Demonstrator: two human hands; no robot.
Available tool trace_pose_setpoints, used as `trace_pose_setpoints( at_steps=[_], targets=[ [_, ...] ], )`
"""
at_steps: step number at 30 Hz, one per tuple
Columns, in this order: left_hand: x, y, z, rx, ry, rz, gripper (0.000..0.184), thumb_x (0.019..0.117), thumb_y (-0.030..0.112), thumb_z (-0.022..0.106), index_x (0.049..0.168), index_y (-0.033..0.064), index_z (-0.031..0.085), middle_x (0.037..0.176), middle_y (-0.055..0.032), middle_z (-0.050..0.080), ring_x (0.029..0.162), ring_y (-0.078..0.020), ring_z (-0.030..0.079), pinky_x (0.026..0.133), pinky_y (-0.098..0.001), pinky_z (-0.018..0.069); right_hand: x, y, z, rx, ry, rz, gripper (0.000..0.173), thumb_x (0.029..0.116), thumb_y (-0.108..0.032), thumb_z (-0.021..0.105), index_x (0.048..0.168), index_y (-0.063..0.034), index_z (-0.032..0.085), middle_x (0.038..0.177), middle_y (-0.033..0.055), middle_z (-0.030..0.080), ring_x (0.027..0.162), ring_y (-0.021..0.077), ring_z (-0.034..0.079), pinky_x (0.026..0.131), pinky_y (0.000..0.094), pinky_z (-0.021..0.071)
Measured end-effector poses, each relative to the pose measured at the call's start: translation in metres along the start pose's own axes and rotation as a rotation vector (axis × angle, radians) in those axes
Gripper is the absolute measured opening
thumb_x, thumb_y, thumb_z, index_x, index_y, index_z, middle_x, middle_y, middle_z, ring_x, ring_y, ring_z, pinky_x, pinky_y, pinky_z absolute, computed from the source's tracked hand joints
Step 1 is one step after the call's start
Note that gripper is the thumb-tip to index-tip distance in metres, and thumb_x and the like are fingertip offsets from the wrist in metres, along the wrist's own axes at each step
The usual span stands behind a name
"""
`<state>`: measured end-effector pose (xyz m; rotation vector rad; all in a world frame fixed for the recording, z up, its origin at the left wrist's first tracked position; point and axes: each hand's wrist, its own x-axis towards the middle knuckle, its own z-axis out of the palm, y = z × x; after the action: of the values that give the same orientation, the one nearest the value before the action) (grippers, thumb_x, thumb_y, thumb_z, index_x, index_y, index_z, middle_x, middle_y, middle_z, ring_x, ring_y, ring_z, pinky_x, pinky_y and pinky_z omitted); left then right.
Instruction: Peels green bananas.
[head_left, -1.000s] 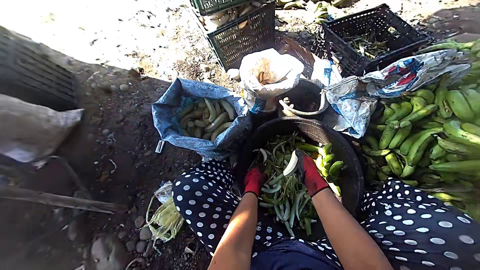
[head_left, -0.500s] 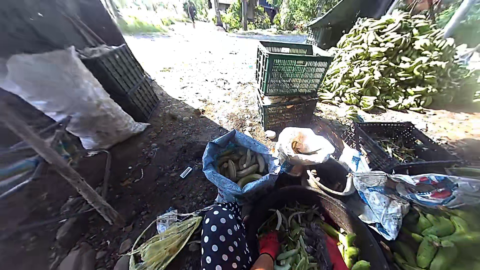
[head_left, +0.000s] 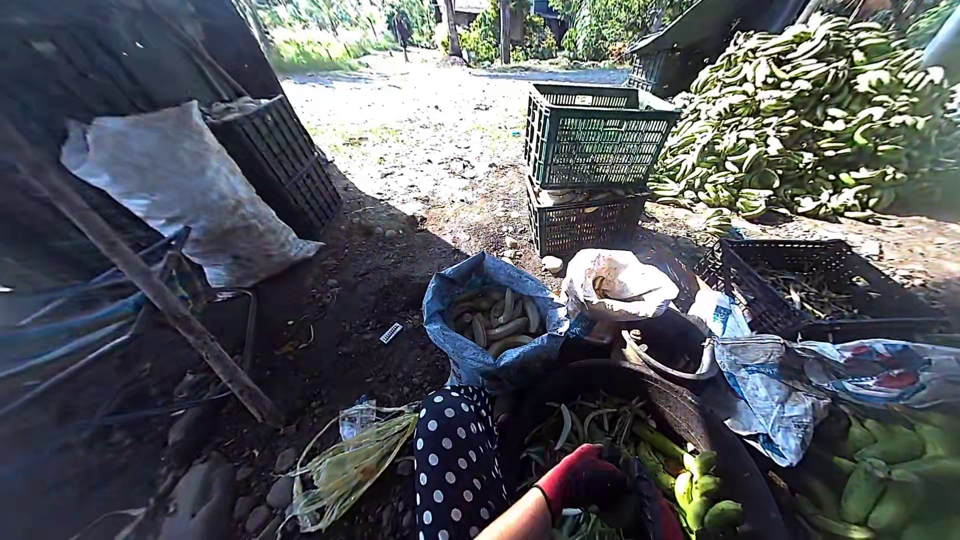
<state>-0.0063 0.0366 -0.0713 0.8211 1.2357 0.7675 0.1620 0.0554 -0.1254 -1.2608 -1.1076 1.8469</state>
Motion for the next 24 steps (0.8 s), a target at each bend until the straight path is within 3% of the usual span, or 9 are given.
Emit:
trace_pose_setpoints(
  at_steps=[4, 6, 8, 10, 12, 15, 17, 21, 24],
  targets=[
    [-0.009, 0.007, 0.002, 0.270, 0.135, -0.030, 0.047, 0.0924, 0.039, 0.072, 0.126, 0.0084, 0.061, 0.101, -0.0120, 0.070, 0.078, -0.0237, 0.068, 0.074, -0.0465, 0.0577, 0.005, 0.013, -0.014, 0.147, 0.137, 0.012, 0.047, 0.1095, -0.040, 0.039, 0.132, -0.0020, 0.056, 0.102, 0.0110, 0.067, 0.084, 0.0181, 0.065, 0.076, 0.0393, 0.0573],
    [-0.012, 0.008, 0.000, 0.400, 0.147, -0.060, 0.057, 0.0967, 0.054, 0.062, 0.133, 0.0106, 0.056, 0.106, -0.0143, 0.068, 0.086, -0.0274, 0.068, 0.080, -0.0517, 0.0559, 0.002, 0.008, -0.021, 0.259, 0.235, 0.054, 0.051, 0.1102, -0.047, 0.031, 0.127, -0.0053, 0.055, 0.091, 0.0082, 0.063, 0.074, 0.0179, 0.063, 0.067, 0.0400, 0.0566],
    [-0.014, 0.007, -0.001, 0.484, 0.117, -0.067, 0.059, 0.1028, 0.058, 0.048, 0.136, 0.0104, 0.054, 0.112, -0.0171, 0.068, 0.096, -0.0318, 0.069, 0.087, -0.0570, 0.0545, 0.002, 0.004, -0.030, 0.381, 0.305, 0.082, 0.059, 0.1078, -0.058, 0.024, 0.121, -0.0092, 0.054, 0.083, 0.0058, 0.061, 0.069, 0.0180, 0.062, 0.063, 0.0407, 0.0563],
    [-0.016, 0.002, 0.000, 0.433, 0.104, 0.030, 0.052, 0.1051, 0.051, 0.047, 0.133, 0.0077, 0.056, 0.110, -0.0165, 0.067, 0.096, -0.0298, 0.067, 0.088, -0.0548, 0.0537, 0.004, -0.004, -0.037, 0.501, 0.344, 0.073, 0.053, 0.1062, -0.059, 0.031, 0.116, -0.0130, 0.055, 0.081, 0.0037, 0.061, 0.069, 0.0167, 0.064, 0.063, 0.0395, 0.0578],
    [-0.020, 0.000, 0.002, 0.327, 0.089, 0.170, 0.050, 0.1045, 0.045, 0.051, 0.135, 0.0057, 0.055, 0.111, -0.0140, 0.067, 0.095, -0.0238, 0.067, 0.088, -0.0484, 0.0548, 0.007, -0.017, -0.041, 0.592, 0.325, 0.042, 0.042, 0.1068, -0.051, 0.039, 0.119, -0.0144, 0.054, 0.089, 0.0036, 0.063, 0.077, 0.0164, 0.066, 0.069, 0.0394, 0.0597],
    [-0.024, -0.002, 0.009, 0.369, 0.069, 0.293, 0.054, 0.1046, 0.041, 0.051, 0.145, 0.0063, 0.052, 0.128, -0.0138, 0.065, 0.112, -0.0200, 0.065, 0.100, -0.0437, 0.0521, 0.004, -0.040, -0.034, 0.698, 0.350, 0.011, 0.039, 0.1090, -0.046, 0.036, 0.116, -0.0123, 0.054, 0.085, 0.0046, 0.064, 0.074, 0.0172, 0.066, 0.068, 0.0386, 0.0597],
    [-0.023, -0.005, 0.016, 0.564, 0.070, 0.308, 0.058, 0.1039, 0.047, 0.047, 0.147, 0.0082, 0.053, 0.135, -0.0158, 0.062, 0.123, -0.0245, 0.061, 0.108, -0.0486, 0.0472, -0.001, -0.056, -0.030, 0.728, 0.383, -0.009, 0.039, 0.1102, -0.044, 0.034, 0.117, -0.0106, 0.053, 0.082, 0.0054, 0.061, 0.069, 0.0179, 0.064, 0.063, 0.0374, 0.0588],
    [-0.025, -0.002, 0.030, 0.878, 0.050, 0.238, 0.062, 0.1015, 0.054, 0.043, 0.135, 0.0061, 0.062, 0.128, -0.0182, 0.065, 0.118, -0.0330, 0.063, 0.102, -0.0569, 0.0474, -0.003, -0.063, -0.020, 0.669, 0.496, -0.019, 0.041, 0.1100, -0.046, 0.034, 0.110, -0.0094, 0.053, 0.072, 0.0039, 0.057, 0.054, 0.0137, 0.057, 0.048, 0.0300, 0.0523],
    [-0.023, -0.001, 0.035, 0.942, 0.020, 0.203, 0.060, 0.1020, 0.054, 0.043, 0.131, 0.0052, 0.063, 0.125, -0.0184, 0.065, 0.116, -0.0336, 0.064, 0.100, -0.0563, 0.0481, 0.001, -0.056, -0.017, 0.651, 0.554, -0.029, 0.040, 0.1106, -0.044, 0.034, 0.113, -0.0086, 0.053, 0.073, 0.0043, 0.057, 0.057, 0.0137, 0.057, 0.051, 0.0301, 0.0522]
  ],
)
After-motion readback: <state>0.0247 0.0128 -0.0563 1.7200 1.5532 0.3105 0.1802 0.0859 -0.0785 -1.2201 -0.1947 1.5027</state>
